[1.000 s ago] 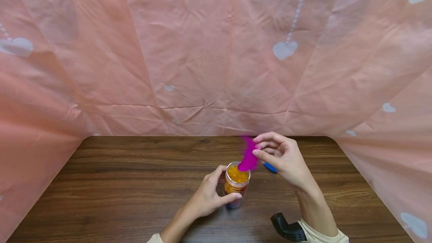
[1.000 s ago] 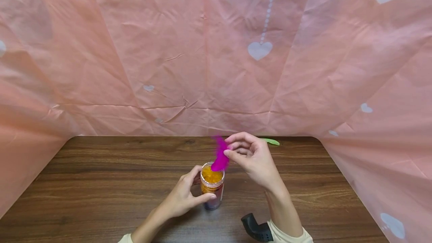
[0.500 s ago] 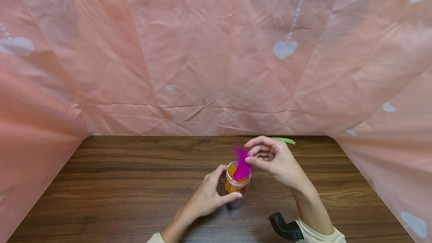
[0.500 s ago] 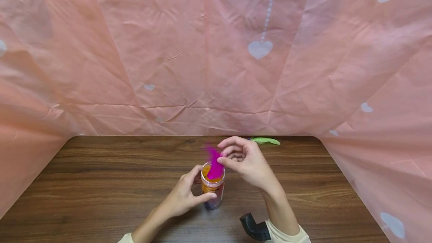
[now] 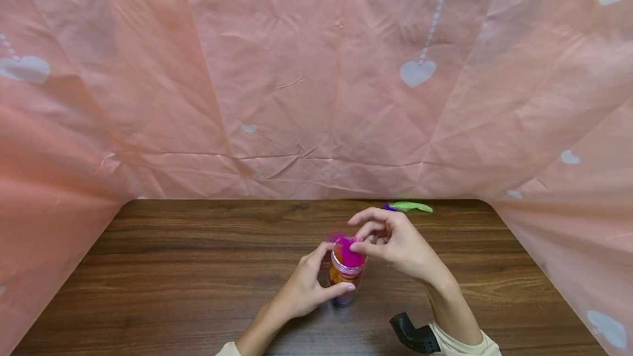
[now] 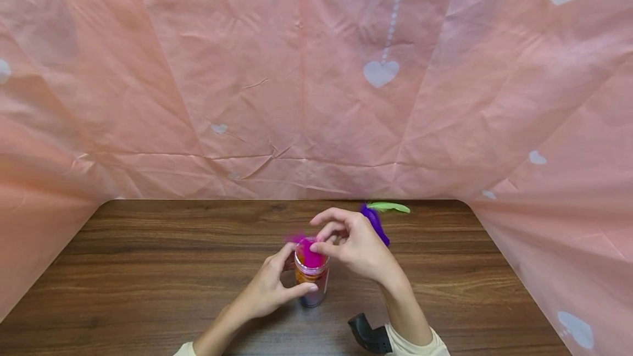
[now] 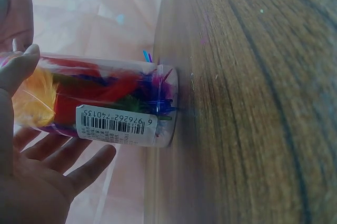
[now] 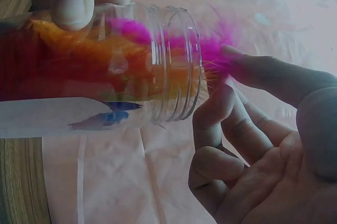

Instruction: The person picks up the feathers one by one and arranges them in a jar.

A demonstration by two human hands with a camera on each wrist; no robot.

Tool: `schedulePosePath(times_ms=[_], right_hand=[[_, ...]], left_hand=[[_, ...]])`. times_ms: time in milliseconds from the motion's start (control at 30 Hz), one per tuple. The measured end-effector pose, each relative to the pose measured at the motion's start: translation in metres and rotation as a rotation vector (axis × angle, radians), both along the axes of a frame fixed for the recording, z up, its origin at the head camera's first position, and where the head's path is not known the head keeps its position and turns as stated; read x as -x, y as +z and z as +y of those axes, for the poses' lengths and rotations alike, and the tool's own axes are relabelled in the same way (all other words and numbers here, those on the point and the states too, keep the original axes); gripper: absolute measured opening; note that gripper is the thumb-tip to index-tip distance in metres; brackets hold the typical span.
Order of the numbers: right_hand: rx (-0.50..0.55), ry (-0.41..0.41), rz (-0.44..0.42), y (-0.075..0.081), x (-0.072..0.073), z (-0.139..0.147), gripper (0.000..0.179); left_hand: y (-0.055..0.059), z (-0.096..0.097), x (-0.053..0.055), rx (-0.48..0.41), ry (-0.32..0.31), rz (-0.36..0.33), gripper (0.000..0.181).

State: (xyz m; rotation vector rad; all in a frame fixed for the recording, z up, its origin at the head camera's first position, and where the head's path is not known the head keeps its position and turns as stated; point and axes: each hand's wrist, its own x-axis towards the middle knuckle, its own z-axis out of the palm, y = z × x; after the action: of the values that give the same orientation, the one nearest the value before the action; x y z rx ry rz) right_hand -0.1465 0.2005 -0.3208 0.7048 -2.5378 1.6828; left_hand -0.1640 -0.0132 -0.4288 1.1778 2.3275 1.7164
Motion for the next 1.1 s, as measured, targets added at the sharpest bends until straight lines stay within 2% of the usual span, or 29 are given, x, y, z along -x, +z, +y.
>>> schedulePosePath(times_ms=[167, 500, 733, 900, 1100], right_hand=[[-0.054, 0.023, -0.014, 0.001, -0.001, 0.001, 0.034], [-0.228, 0.046, 0.073, 0.001, -0.002, -0.002, 0.035], [-0.218, 0.041, 0.095, 0.003, -0.005, 0.001, 0.037], [-0.187, -0.016, 0.115, 0.006, -0.006, 0.01, 0.036], [-0.156, -0.156, 0.102, 0.013, -0.009, 0.031, 0.031]], left_hand=[[0.0, 0.0, -0.001, 0.001, -0.012, 0.006, 0.059], [0.0, 0.0, -0.001, 0.023, 0.013, 0.015, 0.053], [-0.001, 0.0, 0.0, 0.025, 0.019, 0.025, 0.053], [0.0, 0.0, -0.001, 0.032, 0.036, 0.021, 0.053], [0.0, 0.0, -0.001, 0.037, 0.05, 0.018, 0.052]])
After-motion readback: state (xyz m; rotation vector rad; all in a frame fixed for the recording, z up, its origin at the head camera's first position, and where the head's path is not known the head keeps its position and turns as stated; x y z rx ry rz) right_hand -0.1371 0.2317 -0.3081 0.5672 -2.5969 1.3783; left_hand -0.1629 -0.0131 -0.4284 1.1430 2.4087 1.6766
